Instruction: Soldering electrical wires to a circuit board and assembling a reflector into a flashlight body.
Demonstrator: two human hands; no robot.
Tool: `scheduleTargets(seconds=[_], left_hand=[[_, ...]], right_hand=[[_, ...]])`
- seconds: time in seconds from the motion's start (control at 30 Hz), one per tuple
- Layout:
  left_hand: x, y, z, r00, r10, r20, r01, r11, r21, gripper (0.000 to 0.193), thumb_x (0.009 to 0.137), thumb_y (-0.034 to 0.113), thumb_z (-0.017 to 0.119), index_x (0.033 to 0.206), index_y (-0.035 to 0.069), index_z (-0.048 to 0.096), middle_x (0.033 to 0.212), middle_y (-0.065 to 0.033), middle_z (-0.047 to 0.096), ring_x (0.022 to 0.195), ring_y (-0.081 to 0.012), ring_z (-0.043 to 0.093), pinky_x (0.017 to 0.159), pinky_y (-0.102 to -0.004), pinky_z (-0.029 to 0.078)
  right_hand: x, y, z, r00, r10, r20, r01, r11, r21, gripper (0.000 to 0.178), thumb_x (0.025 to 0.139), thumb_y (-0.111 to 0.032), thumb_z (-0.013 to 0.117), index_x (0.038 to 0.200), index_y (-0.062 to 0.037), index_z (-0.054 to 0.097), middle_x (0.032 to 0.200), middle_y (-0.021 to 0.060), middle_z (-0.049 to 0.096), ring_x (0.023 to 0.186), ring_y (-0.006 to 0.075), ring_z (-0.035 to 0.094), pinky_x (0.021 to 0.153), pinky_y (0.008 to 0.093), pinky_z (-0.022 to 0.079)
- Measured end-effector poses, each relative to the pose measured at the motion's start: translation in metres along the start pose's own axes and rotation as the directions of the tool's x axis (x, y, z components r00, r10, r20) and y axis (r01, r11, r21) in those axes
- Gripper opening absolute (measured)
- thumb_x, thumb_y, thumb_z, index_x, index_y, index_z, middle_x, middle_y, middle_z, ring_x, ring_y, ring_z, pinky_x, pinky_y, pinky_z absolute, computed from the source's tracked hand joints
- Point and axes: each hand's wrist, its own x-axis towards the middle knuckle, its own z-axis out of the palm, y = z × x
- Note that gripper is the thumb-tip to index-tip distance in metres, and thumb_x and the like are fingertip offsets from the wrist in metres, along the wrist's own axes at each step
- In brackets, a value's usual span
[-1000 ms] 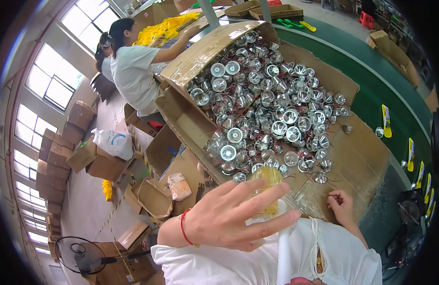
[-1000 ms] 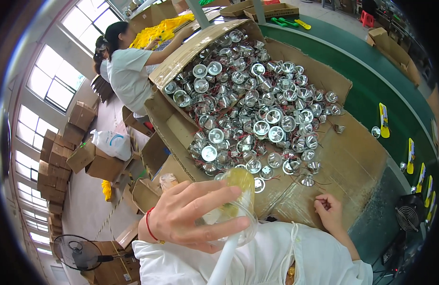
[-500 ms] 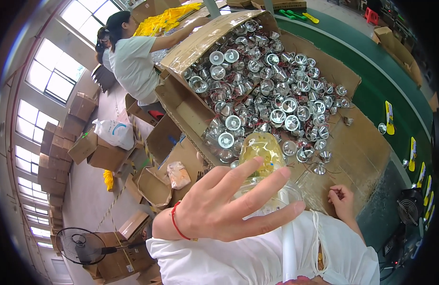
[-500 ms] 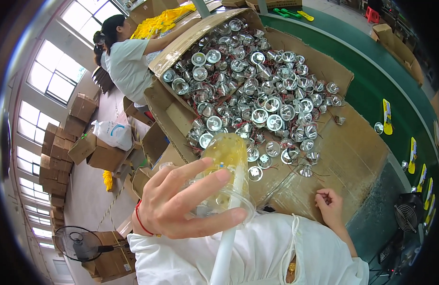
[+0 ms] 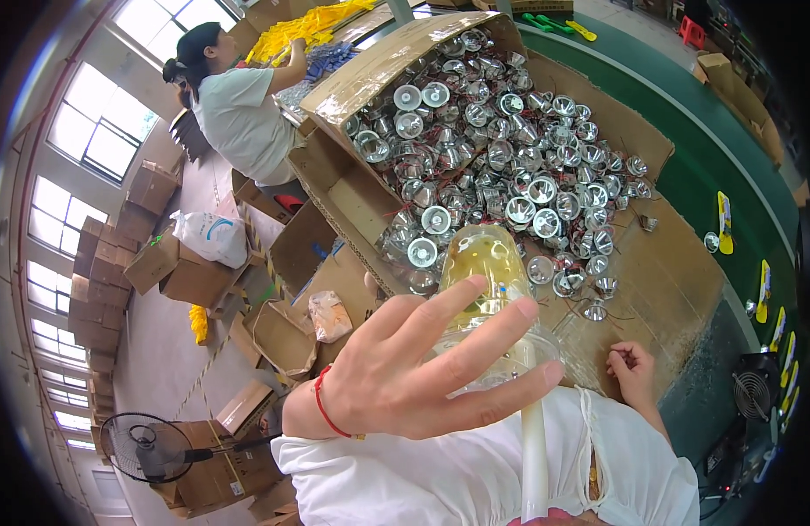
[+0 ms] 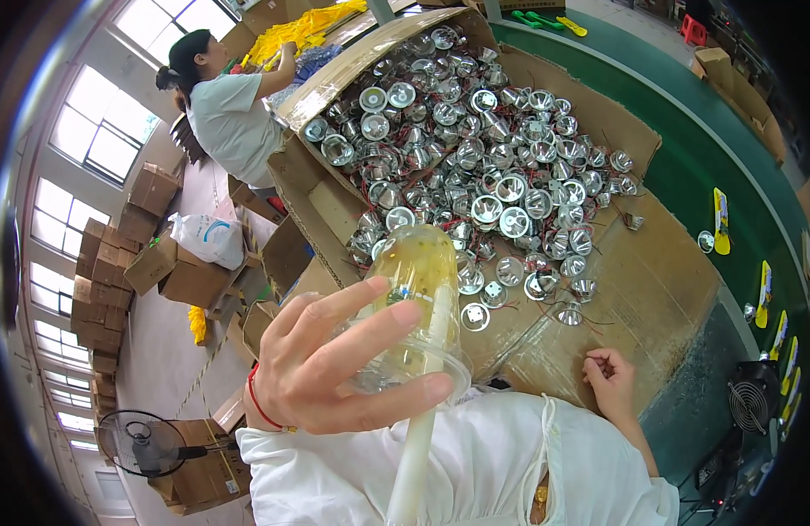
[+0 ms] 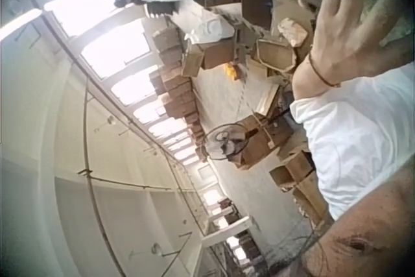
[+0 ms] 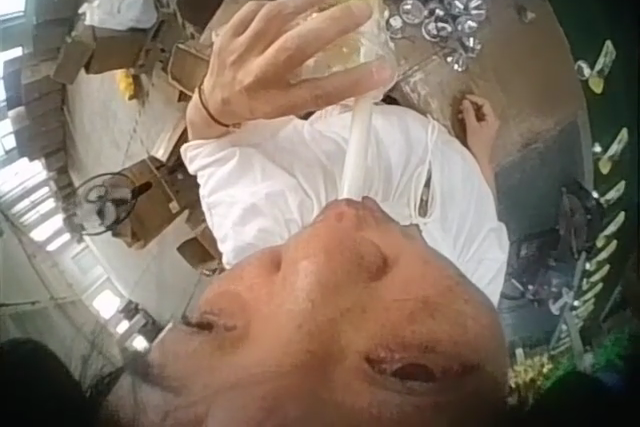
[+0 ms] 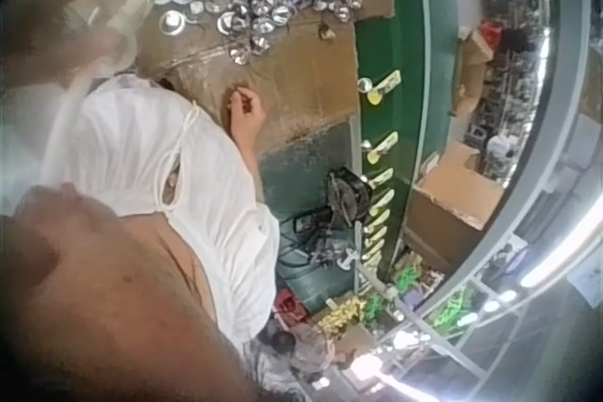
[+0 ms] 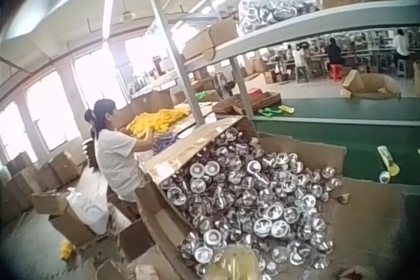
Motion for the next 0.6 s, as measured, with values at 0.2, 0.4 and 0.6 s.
scheduleTargets(seconds=[0.2, 0.4, 0.6], left_hand=[[-0.0007, -0.0023, 0.0009, 1.000, -0.013, 0.008, 0.013, 1.000, -0.009, 0.041, 0.065, 0.018, 0.071, 0.101, 0.036, 0.062, 0.109, -0.0065, 0.055, 0.084, -0.0254, 0.059, 0.049, -0.0262, 0.039], [-0.0002, -0.0050, 0.0014, 0.999, -0.002, -0.033, 0.003, 1.000, 0.029, 0.040, 0.066, 0.021, 0.071, 0.102, 0.036, 0.061, 0.111, -0.0061, 0.054, 0.085, -0.0259, 0.060, 0.049, -0.0256, 0.041], [0.0008, -0.0054, 0.0002, 1.000, -0.004, -0.023, 0.005, 0.999, 0.044, 0.041, 0.066, 0.023, 0.071, 0.104, 0.037, 0.060, 0.111, -0.0060, 0.054, 0.085, -0.0262, 0.061, 0.049, -0.0256, 0.041]], right_hand=[[0.0018, 0.0016, 0.0003, 1.000, -0.007, 0.007, 0.007, 1.000, 0.017, 0.008, 0.082, -0.001, 0.057, 0.089, 0.0007, 0.056, 0.071, 0.0035, 0.058, 0.058, 0.0071, 0.053, 0.053, 0.0200, 0.044], [0.0004, 0.0001, 0.0003, 1.000, 0.008, 0.006, -0.008, 1.000, 0.011, 0.008, 0.082, -0.001, 0.057, 0.090, 0.0006, 0.056, 0.071, 0.0035, 0.058, 0.058, 0.0072, 0.053, 0.054, 0.0200, 0.045], [0.0000, 0.0012, 0.0010, 1.000, 0.014, 0.003, -0.014, 1.000, 0.014, 0.008, 0.082, -0.002, 0.057, 0.090, 0.0005, 0.056, 0.070, 0.0031, 0.058, 0.057, 0.0070, 0.053, 0.053, 0.0197, 0.044]])
